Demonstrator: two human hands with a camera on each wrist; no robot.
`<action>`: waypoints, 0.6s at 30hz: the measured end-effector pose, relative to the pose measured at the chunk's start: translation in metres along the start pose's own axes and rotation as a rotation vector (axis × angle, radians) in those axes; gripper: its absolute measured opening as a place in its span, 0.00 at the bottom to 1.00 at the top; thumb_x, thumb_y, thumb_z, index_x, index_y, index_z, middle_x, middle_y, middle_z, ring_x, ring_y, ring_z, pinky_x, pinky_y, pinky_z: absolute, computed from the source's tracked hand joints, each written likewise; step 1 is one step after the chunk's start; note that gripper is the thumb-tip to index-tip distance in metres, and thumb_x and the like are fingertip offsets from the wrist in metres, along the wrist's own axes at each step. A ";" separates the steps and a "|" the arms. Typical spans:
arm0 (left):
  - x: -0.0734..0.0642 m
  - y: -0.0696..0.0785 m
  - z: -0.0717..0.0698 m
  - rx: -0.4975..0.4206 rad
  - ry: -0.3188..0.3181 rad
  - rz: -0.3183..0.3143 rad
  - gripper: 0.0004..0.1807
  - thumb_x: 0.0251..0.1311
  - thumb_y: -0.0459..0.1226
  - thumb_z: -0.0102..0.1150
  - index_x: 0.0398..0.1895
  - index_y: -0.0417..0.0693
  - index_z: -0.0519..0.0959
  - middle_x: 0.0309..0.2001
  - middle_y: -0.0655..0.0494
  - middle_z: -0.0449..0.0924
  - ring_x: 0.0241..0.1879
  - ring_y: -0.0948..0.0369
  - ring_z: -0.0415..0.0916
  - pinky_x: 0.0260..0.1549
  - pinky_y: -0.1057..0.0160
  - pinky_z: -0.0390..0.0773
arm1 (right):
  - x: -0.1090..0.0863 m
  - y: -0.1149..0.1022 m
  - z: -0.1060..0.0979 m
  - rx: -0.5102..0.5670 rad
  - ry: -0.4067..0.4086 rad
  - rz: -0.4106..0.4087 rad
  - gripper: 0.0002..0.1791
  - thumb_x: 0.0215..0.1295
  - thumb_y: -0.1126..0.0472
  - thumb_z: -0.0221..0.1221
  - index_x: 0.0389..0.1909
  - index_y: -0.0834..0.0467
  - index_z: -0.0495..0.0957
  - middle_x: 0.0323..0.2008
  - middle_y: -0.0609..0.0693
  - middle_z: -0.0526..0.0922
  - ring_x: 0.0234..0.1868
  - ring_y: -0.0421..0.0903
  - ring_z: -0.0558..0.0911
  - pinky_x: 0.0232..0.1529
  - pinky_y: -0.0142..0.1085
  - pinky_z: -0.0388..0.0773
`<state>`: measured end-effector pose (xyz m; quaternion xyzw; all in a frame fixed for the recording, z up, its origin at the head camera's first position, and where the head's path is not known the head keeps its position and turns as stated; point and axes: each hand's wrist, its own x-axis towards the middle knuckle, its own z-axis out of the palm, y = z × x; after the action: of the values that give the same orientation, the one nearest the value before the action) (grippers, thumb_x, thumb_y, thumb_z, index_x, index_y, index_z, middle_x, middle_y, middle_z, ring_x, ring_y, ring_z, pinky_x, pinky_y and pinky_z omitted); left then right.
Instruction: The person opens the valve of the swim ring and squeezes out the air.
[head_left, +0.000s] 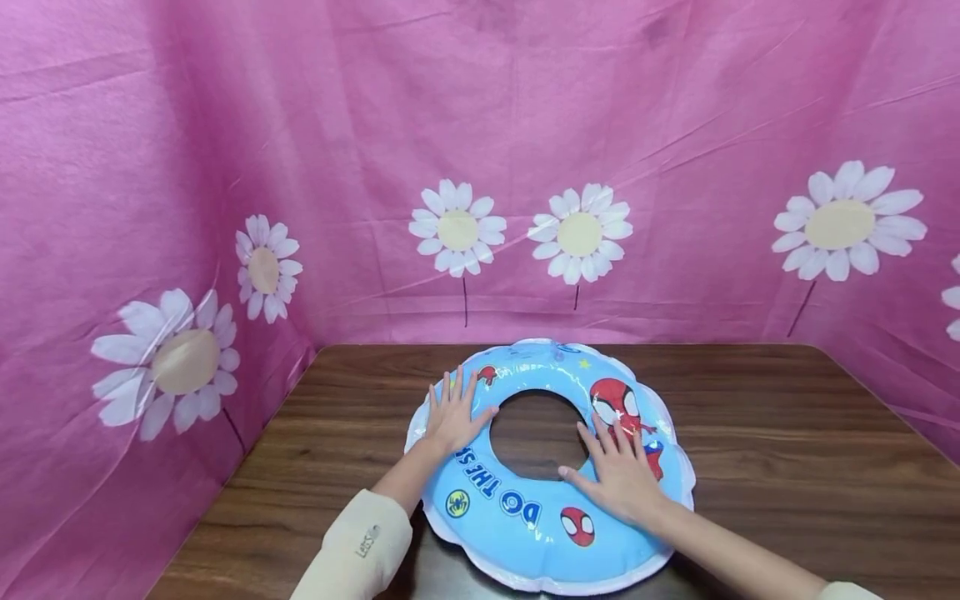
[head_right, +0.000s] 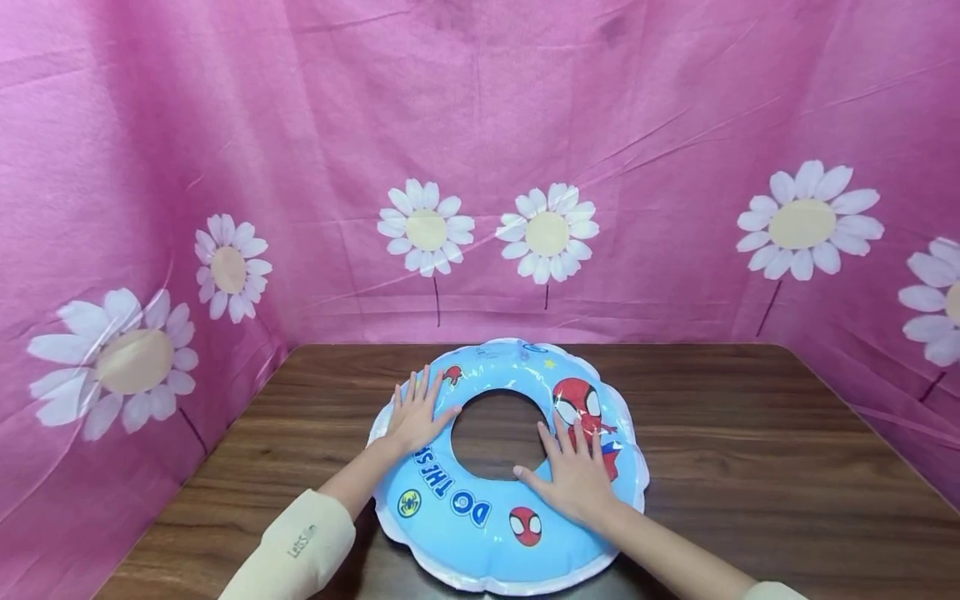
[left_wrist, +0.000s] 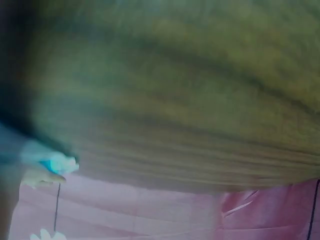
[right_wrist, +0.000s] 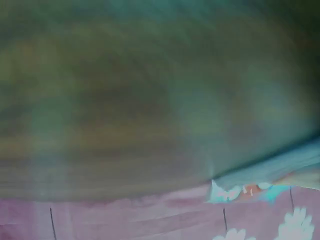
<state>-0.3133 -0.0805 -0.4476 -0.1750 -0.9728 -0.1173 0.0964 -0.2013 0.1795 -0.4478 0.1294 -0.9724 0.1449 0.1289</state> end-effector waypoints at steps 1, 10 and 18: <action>-0.001 0.000 0.004 0.008 -0.012 0.000 0.43 0.62 0.63 0.36 0.72 0.48 0.46 0.71 0.43 0.40 0.68 0.43 0.37 0.60 0.40 0.39 | -0.001 0.001 0.005 -0.001 -0.005 0.003 0.46 0.55 0.31 0.52 0.65 0.61 0.63 0.65 0.63 0.58 0.64 0.68 0.51 0.59 0.64 0.40; 0.001 0.000 0.009 -0.011 -0.057 -0.014 0.43 0.61 0.64 0.34 0.73 0.51 0.46 0.71 0.43 0.39 0.68 0.43 0.35 0.61 0.40 0.36 | 0.001 0.005 0.014 0.046 0.019 0.008 0.45 0.55 0.33 0.53 0.64 0.62 0.63 0.65 0.63 0.58 0.65 0.68 0.50 0.60 0.63 0.39; 0.009 0.004 -0.024 -0.200 -0.019 -0.067 0.32 0.62 0.55 0.44 0.65 0.48 0.65 0.66 0.42 0.55 0.66 0.42 0.45 0.59 0.37 0.38 | 0.027 0.022 -0.027 0.305 0.131 0.149 0.31 0.61 0.48 0.57 0.56 0.68 0.68 0.49 0.66 0.73 0.51 0.62 0.71 0.50 0.57 0.67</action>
<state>-0.3162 -0.0806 -0.4221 -0.1522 -0.9624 -0.2155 0.0653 -0.2267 0.2024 -0.4204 0.0652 -0.9357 0.3078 0.1599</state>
